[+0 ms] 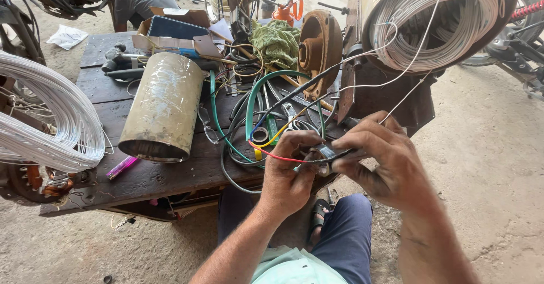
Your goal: The person strips insulation from wires, twists the exposed strands, and wraps the connections with electrical tape. They handle multiple wires and use a lighter to heat the tape for better adhesion.
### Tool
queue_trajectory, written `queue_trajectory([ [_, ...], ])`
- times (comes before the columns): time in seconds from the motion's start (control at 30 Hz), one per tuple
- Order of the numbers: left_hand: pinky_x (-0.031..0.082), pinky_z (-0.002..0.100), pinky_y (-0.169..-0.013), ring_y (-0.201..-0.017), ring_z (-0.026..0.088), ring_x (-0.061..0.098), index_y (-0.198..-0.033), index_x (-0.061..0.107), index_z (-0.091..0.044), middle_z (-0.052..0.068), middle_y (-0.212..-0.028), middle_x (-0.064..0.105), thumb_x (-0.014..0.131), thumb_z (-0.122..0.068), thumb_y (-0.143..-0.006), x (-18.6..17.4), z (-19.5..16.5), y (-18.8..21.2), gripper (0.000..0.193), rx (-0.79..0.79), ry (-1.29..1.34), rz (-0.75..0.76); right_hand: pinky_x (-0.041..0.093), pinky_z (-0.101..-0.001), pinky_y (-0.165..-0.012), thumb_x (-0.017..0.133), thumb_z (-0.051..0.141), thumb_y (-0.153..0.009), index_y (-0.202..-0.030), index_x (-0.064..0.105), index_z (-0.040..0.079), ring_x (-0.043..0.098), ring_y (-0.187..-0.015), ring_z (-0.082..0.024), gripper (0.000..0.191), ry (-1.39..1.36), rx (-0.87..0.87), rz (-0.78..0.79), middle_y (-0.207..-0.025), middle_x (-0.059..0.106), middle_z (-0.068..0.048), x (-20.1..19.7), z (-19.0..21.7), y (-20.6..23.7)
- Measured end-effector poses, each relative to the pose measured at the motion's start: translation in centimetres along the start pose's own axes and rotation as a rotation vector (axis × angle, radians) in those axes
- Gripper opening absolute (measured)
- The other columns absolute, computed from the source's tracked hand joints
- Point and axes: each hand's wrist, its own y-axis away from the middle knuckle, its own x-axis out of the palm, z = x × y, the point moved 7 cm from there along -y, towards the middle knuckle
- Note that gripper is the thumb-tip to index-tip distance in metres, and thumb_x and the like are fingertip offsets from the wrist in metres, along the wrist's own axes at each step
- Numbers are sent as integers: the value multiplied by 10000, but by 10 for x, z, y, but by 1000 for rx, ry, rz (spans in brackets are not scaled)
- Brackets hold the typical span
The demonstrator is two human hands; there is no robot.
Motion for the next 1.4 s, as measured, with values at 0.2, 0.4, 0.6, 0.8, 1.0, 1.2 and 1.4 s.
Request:
queue_trajectory([
  [0.2,587,296,-868,-1026,169,709,-1165,679,-17,113,-1109,679,624,132,-847,7,-17,2,356,176,-319,85,502,-358,-834,872,179,-716,-987,783,131,614,-964,-222,290,-19,97,-16,-887,669,-4,-1,-4,8],
  [0.4,515,221,-735,-858,96,628,-1117,680,42,64,-997,646,589,103,-961,17,3,17,191,31,69,197,493,-363,-843,853,213,-724,-965,776,127,606,-966,-226,268,-56,54,-4,-878,641,-5,-2,-5,10],
  [0.6,438,192,-519,-593,40,564,-962,696,-1,4,-754,635,606,-100,-1033,25,29,30,152,-265,527,183,502,-361,-838,843,240,-748,-964,772,136,612,-961,-221,250,-44,-3,-30,-879,640,-1,-1,-6,12],
  [0.8,405,192,-483,-563,52,515,-1041,712,8,25,-741,628,655,-199,-1037,22,40,19,214,-355,374,131,531,-362,-828,873,242,-708,-1006,756,129,645,-1001,-231,340,-21,-30,-19,-896,653,-10,-1,-8,15],
  [1.0,566,300,-844,-955,142,655,-1289,567,9,131,-1052,662,682,-433,-1041,5,3,14,519,-97,-67,42,531,-363,-822,876,228,-723,-963,753,121,651,-960,-221,290,58,-17,-141,-859,662,5,6,-7,17],
  [1.2,491,443,-1205,-1480,250,483,-1667,248,-128,161,-1695,262,645,-302,-975,15,-25,10,817,111,-95,141,510,-376,-782,860,262,-740,-889,739,78,621,-901,-213,266,23,6,-136,-820,648,2,5,-3,12],
  [1.4,408,437,-1290,-1534,281,449,-1497,540,-95,169,-1586,454,520,64,-843,16,-35,8,673,249,-151,264,489,-386,-768,805,138,-848,-778,701,43,587,-836,-224,158,75,66,-67,-766,620,-26,6,0,8],
])
